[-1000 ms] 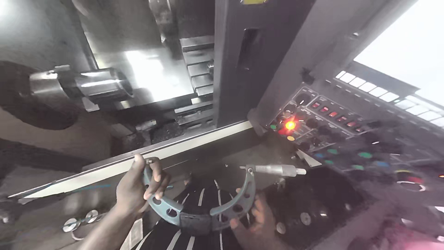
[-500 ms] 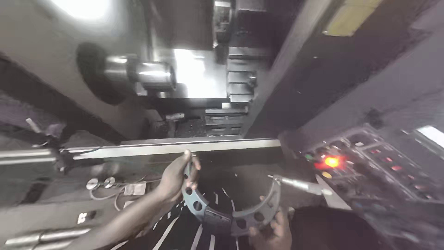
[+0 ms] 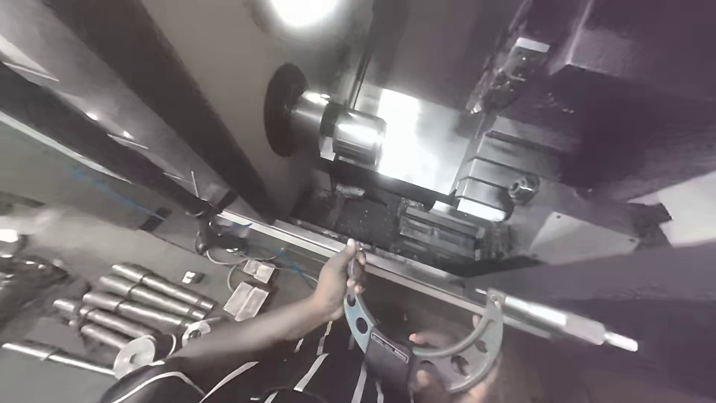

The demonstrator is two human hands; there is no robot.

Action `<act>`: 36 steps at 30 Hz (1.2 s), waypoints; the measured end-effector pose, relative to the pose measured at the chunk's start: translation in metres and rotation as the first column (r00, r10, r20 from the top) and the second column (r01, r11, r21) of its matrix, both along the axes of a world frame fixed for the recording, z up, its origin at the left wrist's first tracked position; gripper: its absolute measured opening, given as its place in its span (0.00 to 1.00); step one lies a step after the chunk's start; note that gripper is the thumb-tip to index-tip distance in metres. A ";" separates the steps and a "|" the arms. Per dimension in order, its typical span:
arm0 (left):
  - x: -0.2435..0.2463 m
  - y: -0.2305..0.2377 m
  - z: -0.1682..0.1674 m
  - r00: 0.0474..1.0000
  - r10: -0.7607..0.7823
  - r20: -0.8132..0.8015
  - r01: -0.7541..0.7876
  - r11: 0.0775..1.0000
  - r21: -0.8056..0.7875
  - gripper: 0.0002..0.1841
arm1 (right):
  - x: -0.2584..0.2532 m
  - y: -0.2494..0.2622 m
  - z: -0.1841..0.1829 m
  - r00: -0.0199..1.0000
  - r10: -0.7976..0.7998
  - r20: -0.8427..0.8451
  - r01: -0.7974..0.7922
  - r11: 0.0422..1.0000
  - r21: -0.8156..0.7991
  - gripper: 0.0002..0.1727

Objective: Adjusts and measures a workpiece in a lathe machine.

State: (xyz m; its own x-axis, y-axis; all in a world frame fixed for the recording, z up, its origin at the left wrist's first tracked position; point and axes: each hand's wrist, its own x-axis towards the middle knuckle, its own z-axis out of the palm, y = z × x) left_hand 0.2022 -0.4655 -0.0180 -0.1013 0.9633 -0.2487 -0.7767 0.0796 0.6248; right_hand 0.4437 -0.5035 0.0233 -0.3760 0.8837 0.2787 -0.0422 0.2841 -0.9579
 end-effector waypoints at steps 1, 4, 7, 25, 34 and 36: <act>-0.009 0.012 0.001 0.999 0.023 0.038 -0.023 1.000 0.004 0.29 | -0.012 0.016 0.006 1.000 0.009 0.021 -0.009 1.000 0.008 0.46; -0.037 0.050 0.002 0.982 0.081 0.168 -0.083 0.996 0.008 0.28 | -0.052 0.062 0.019 0.999 -0.008 0.040 0.007 1.000 0.028 0.44; -0.064 0.094 -0.002 0.944 0.132 0.303 -0.134 0.991 -0.016 0.29 | -0.097 0.111 0.020 0.988 -0.134 0.074 0.123 0.982 0.143 0.33; -0.214 0.333 -0.015 0.461 0.516 -0.723 -0.182 0.852 0.492 0.14 | -0.213 0.347 0.021 0.744 -0.204 0.636 0.075 0.972 0.224 0.38; -0.223 0.432 0.067 0.339 0.287 -0.896 0.385 0.827 0.410 0.09 | -0.245 0.379 -0.002 0.575 -0.141 0.806 0.060 0.990 0.131 0.31; -0.221 0.433 0.070 0.271 0.203 -0.941 0.383 0.874 0.299 0.09 | -0.198 0.351 -0.033 0.671 -0.095 0.736 0.023 0.994 0.107 0.21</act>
